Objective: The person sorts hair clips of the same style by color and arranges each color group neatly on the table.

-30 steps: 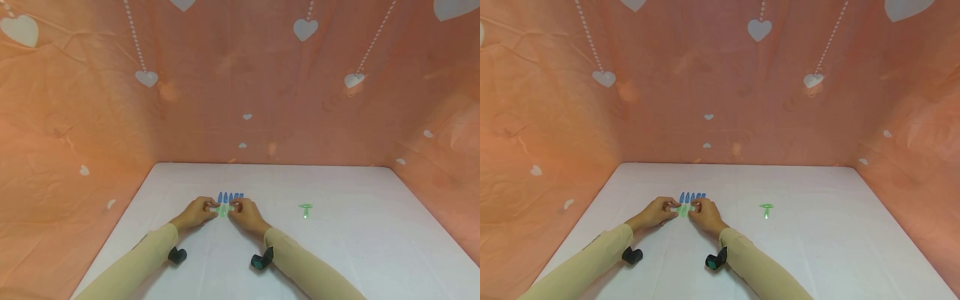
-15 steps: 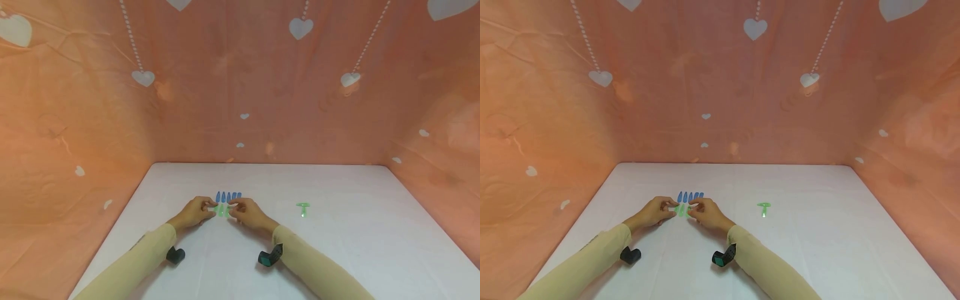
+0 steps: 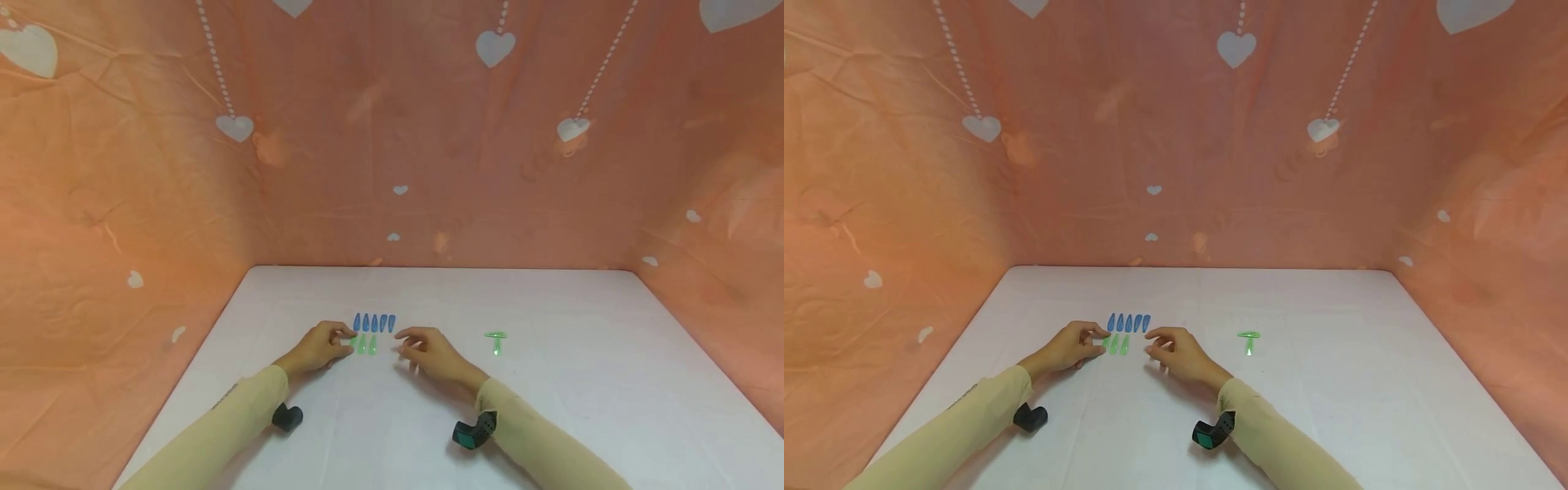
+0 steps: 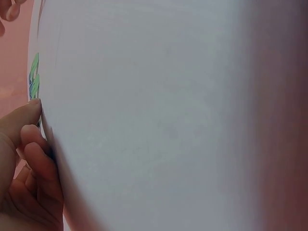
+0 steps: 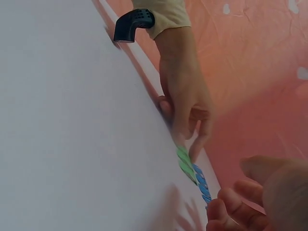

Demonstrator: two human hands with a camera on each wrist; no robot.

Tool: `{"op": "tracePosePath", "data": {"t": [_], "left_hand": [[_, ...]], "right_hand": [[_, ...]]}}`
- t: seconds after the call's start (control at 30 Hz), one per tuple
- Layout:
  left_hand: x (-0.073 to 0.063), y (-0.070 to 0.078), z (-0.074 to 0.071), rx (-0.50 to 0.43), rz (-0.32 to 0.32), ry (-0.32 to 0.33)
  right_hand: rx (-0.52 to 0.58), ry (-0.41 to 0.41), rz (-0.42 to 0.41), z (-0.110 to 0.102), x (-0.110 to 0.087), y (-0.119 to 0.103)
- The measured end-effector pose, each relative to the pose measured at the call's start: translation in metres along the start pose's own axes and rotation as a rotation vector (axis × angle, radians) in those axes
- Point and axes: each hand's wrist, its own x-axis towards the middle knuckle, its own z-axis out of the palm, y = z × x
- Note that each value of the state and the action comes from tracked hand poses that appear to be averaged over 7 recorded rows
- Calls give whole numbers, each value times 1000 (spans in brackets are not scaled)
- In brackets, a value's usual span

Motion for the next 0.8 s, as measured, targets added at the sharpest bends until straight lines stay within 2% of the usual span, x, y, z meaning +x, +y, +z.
{"op": "tracePosePath", "data": {"t": [0.23, 0.8], "left_hand": [[-1, 0, 0, -3, 10, -5], [2, -1, 0, -2, 13, 1]], "right_hand": [[4, 28, 16, -15, -13, 4], [-63, 113, -19, -61, -46, 18]]}}
